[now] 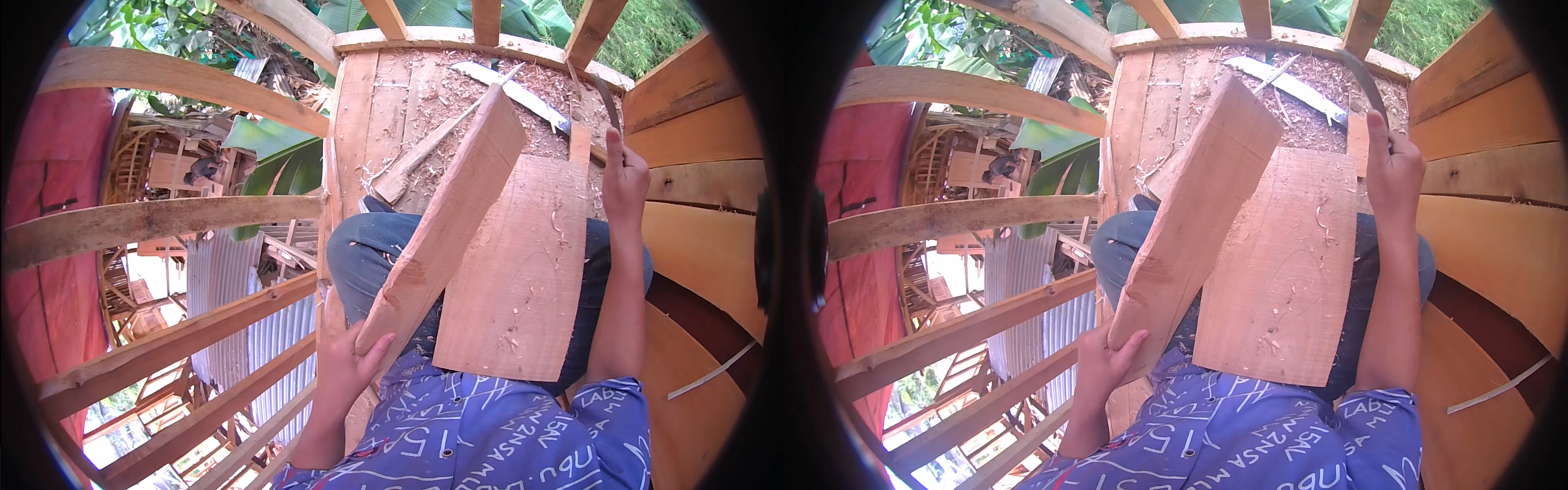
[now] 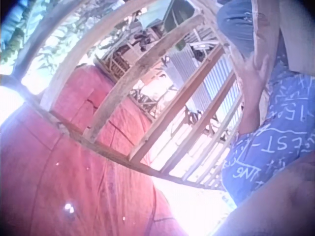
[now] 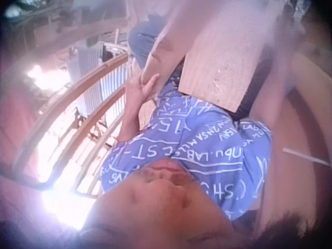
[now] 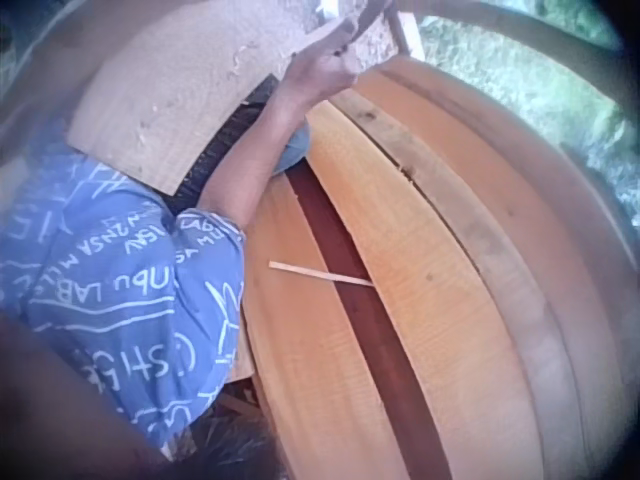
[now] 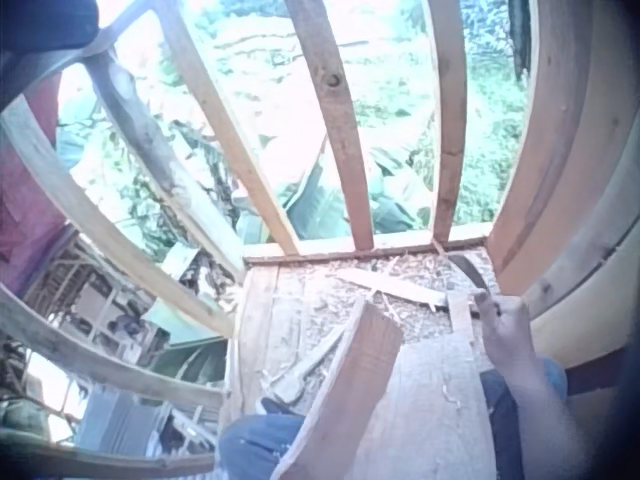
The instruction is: The person sits cross-legged on a wooden floor and uses a curved knife to shave and smooth a rectangular piece of wood. They hold the wood with their left hand and repeatedly scrape the surface with the knife in their right hand, removing thin shavings.
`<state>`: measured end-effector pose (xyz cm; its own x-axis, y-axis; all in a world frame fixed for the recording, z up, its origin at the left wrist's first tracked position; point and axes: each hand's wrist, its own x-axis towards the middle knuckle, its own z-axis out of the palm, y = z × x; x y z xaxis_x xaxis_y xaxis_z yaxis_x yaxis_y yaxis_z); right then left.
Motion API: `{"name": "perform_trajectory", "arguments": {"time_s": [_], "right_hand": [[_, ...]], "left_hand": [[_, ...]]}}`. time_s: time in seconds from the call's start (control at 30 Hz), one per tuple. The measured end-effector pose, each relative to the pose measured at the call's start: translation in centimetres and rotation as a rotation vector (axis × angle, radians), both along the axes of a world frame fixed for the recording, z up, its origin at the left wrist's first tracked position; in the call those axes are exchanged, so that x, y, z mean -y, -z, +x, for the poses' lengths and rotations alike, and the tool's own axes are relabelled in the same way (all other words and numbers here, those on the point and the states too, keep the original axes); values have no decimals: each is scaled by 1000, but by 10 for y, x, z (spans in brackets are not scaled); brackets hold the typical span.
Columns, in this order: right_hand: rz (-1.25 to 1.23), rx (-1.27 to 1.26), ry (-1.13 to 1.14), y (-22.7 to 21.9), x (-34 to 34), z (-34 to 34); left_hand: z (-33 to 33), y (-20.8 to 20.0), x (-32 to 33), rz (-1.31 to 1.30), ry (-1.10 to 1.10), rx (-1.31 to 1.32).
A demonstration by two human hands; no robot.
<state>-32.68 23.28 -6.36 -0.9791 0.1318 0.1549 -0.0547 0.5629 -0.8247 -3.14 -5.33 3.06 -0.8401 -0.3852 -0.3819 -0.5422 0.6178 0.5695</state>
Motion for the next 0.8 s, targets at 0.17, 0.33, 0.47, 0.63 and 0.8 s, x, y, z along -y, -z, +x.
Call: {"name": "perform_trajectory", "arguments": {"time_s": [0.17,0.33,0.47,0.63,0.8], "right_hand": [[182,-19,-423,-27,44,84],[185,-82,-660,-12,88,105],[302,-185,-679,-18,84,85],[383,-319,-643,-6,87,62],[82,99,-117,5,44,-8]], "left_hand": [[-6,4,2,61,-51,23],[-2,2,-2,-40,20,-19],[1,1,-13,-91,13,-48],[4,6,-12,-115,5,-54],[12,-1,-22,-167,69,-34]]}}
